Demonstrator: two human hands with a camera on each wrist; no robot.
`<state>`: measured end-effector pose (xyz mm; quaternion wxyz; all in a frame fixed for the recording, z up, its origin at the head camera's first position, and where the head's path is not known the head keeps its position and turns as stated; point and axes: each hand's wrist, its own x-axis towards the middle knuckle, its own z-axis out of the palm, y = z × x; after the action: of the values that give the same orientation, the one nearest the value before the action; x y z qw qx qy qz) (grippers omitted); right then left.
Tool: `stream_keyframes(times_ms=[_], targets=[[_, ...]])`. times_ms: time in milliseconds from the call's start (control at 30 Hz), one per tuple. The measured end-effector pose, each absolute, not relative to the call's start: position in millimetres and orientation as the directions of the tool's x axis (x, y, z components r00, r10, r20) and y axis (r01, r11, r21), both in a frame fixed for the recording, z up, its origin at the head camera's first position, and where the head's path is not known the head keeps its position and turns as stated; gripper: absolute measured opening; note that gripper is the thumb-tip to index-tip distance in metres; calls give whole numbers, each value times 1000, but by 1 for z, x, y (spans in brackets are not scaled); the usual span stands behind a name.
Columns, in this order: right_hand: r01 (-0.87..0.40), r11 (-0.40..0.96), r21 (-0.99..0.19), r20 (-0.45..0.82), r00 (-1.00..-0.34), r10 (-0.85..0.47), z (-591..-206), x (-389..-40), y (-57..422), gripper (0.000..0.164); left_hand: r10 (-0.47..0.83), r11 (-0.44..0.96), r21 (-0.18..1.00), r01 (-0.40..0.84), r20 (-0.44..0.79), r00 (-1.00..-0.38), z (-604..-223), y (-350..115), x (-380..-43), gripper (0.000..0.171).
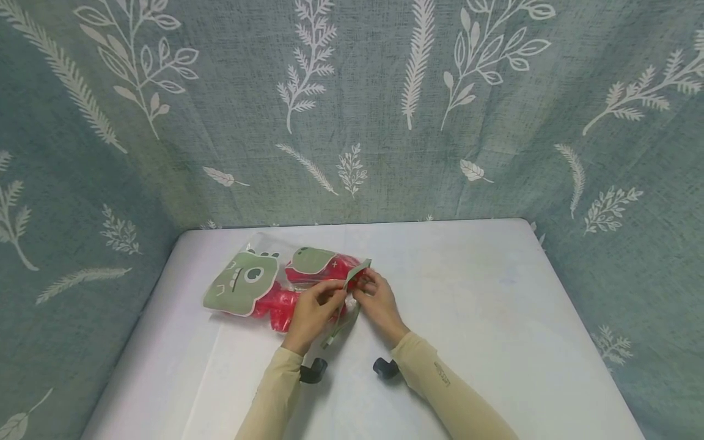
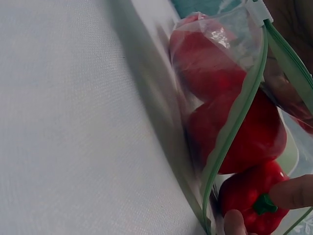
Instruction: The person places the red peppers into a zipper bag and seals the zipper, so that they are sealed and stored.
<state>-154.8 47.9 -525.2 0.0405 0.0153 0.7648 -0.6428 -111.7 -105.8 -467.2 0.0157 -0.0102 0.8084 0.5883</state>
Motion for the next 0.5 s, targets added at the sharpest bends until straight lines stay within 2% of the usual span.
stream_keyframes(times_ms=[233,500], targets=[[54,167,-984,-70,-994,-87,-528,-156,44,59,26,299,954,-17,-26,-999,-441,-103,-101,25],[26,146,-989,-45,-991,-128,-525,-157,39,57,14,303,953,-3,-8,-1000,-443,-102,-101,26]])
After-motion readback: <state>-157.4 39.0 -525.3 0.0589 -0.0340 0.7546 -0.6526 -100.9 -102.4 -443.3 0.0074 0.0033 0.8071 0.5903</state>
